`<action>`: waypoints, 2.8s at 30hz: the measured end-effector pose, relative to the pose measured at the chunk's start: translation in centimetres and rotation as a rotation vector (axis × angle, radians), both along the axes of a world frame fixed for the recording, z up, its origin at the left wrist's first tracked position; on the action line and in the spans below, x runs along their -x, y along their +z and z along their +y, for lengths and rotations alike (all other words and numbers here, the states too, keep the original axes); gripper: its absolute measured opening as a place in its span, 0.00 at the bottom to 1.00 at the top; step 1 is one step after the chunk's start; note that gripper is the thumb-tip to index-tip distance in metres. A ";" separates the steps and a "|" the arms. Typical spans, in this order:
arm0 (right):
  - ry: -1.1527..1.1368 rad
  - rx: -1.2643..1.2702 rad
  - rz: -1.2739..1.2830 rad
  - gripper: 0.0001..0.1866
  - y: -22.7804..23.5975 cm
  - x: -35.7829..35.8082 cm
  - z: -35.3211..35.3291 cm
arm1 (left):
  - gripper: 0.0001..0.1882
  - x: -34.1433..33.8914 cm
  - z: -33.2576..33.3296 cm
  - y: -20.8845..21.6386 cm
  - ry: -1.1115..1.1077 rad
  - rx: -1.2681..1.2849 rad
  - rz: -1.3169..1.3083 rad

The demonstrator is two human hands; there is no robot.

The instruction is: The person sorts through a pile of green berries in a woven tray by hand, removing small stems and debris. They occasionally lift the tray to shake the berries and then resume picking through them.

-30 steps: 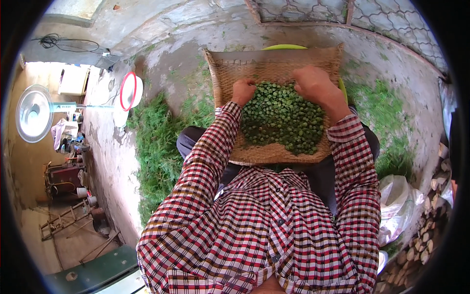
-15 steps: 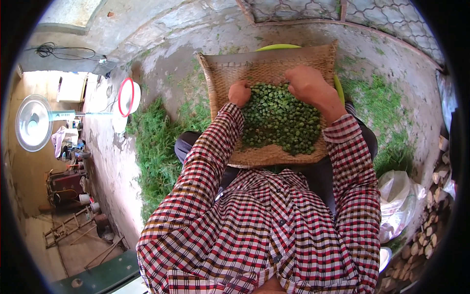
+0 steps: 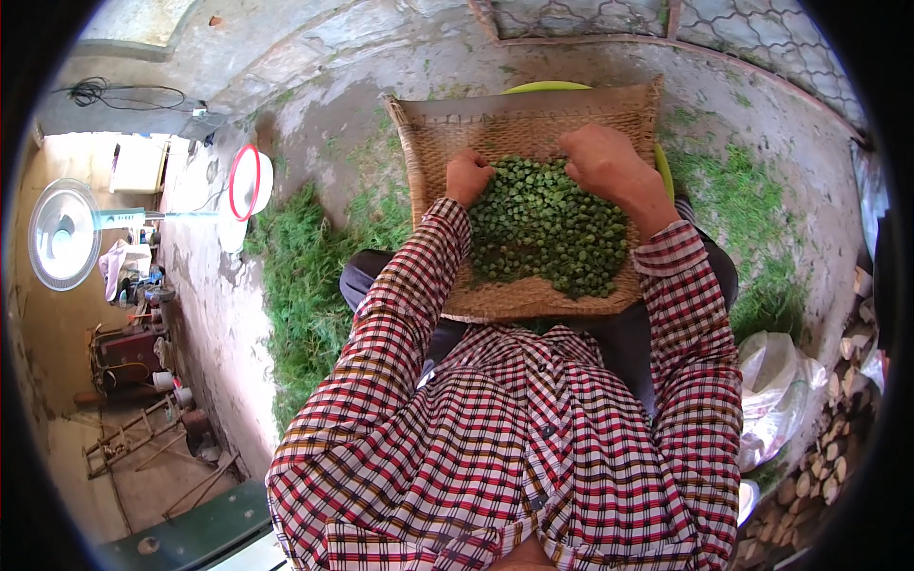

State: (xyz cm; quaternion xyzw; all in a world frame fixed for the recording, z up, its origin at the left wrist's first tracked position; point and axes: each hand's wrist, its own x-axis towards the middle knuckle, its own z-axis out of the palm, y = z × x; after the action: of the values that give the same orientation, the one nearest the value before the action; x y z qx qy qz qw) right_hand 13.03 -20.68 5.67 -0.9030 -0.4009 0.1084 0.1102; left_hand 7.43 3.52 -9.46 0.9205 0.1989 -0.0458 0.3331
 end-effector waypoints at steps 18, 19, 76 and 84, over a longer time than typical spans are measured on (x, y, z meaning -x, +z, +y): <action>0.083 -0.061 0.127 0.15 -0.3 -0.2 0.0 | 0.02 2.5 -1.9 5.9 -0.038 1.046 0.055; 0.086 -0.061 0.124 0.15 -0.7 -0.3 0.2 | 0.01 2.7 -2.5 6.6 -0.066 1.201 0.022; 0.010 -0.086 0.098 0.12 1.1 1.4 -1.1 | 0.08 -6.3 2.0 -1.8 -0.331 -0.411 -0.010; -0.003 -0.077 0.088 0.10 1.1 1.1 -1.3 | 0.07 -8.0 2.4 -1.3 -0.219 -0.313 -0.051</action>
State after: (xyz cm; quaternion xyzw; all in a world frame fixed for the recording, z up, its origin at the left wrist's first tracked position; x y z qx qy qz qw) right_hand 11.88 -22.02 6.80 -0.8930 -0.3981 0.1325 0.1628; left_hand 15.40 5.97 -10.72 0.9781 0.0939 -0.0271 0.1840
